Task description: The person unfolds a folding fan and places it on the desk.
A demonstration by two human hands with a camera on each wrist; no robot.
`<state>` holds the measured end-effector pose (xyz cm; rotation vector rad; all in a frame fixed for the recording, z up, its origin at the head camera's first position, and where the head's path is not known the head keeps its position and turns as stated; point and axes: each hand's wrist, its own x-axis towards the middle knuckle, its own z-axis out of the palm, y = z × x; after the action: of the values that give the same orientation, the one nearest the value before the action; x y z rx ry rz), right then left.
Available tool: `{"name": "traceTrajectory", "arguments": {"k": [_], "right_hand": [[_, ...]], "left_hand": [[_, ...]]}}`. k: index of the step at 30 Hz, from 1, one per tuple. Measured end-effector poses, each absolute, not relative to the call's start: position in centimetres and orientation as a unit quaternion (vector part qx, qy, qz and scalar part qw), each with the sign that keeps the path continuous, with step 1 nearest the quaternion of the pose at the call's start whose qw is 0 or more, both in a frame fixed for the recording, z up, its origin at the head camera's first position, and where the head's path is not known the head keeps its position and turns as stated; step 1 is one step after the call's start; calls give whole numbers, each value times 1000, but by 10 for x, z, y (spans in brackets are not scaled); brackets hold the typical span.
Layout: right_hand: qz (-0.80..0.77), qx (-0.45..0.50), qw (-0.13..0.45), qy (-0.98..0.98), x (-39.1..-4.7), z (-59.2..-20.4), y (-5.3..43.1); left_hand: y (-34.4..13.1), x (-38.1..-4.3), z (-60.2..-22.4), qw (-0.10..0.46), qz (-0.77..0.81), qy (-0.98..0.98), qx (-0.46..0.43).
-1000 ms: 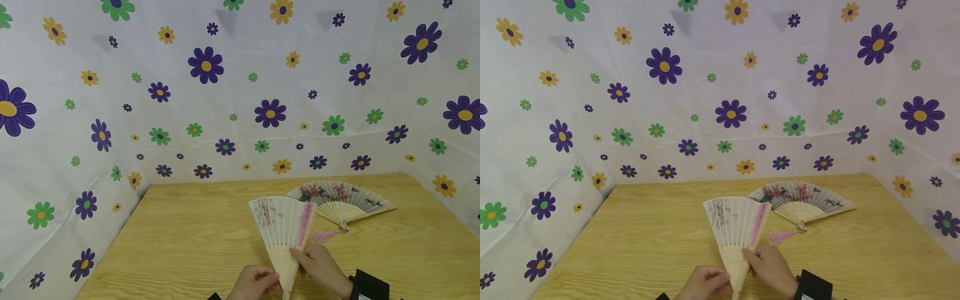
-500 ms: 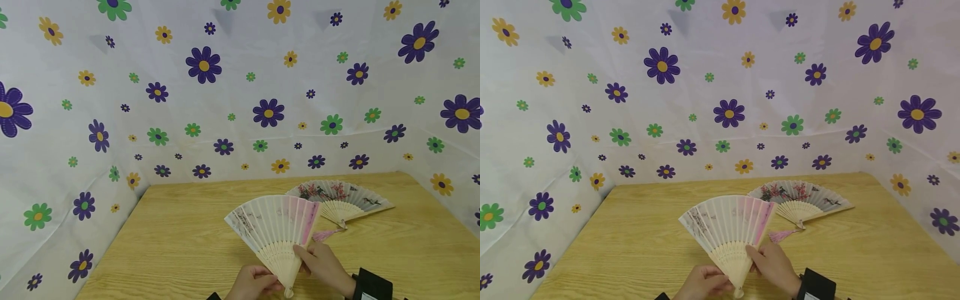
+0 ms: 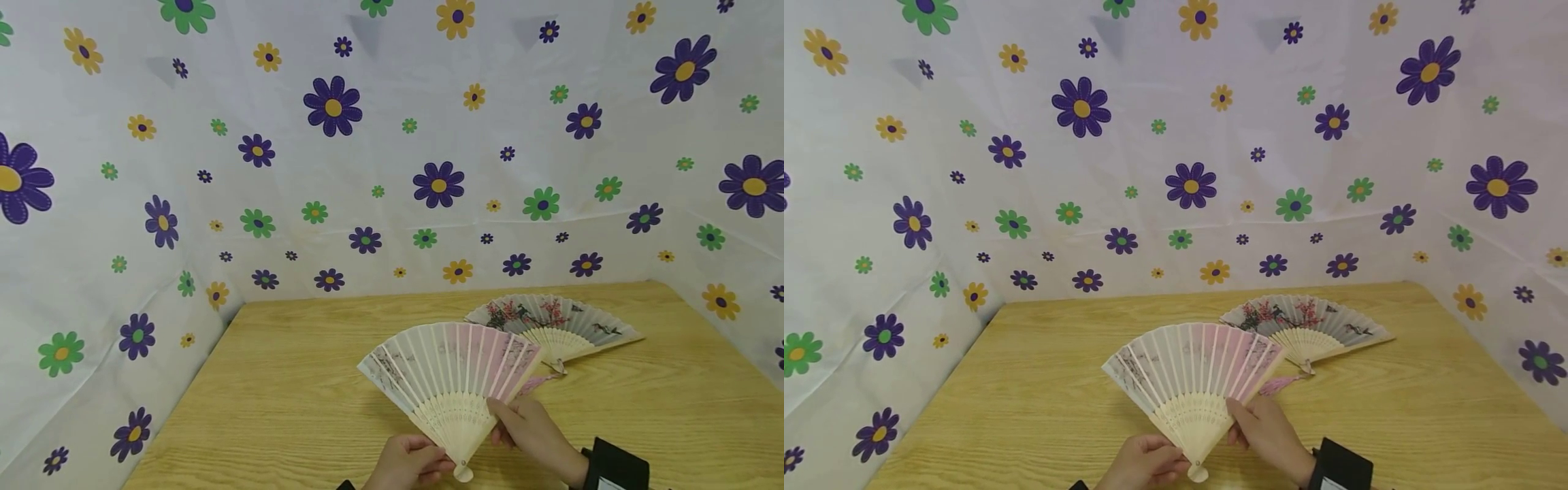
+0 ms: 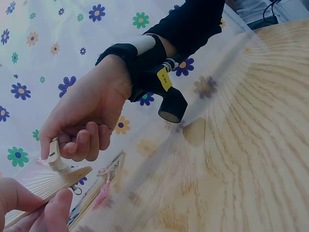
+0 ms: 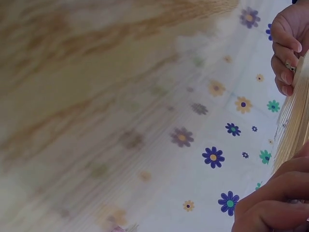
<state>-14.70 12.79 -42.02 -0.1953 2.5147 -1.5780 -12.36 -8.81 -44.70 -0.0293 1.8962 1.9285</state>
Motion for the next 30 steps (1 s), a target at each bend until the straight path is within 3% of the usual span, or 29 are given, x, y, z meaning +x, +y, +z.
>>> {"name": "traceTrajectory", "arguments": {"k": [30], "right_hand": [[-605,10,145,783,-144,-419,132]], "left_hand": [[-90,-126,-445,173,760,625,-49]]}}
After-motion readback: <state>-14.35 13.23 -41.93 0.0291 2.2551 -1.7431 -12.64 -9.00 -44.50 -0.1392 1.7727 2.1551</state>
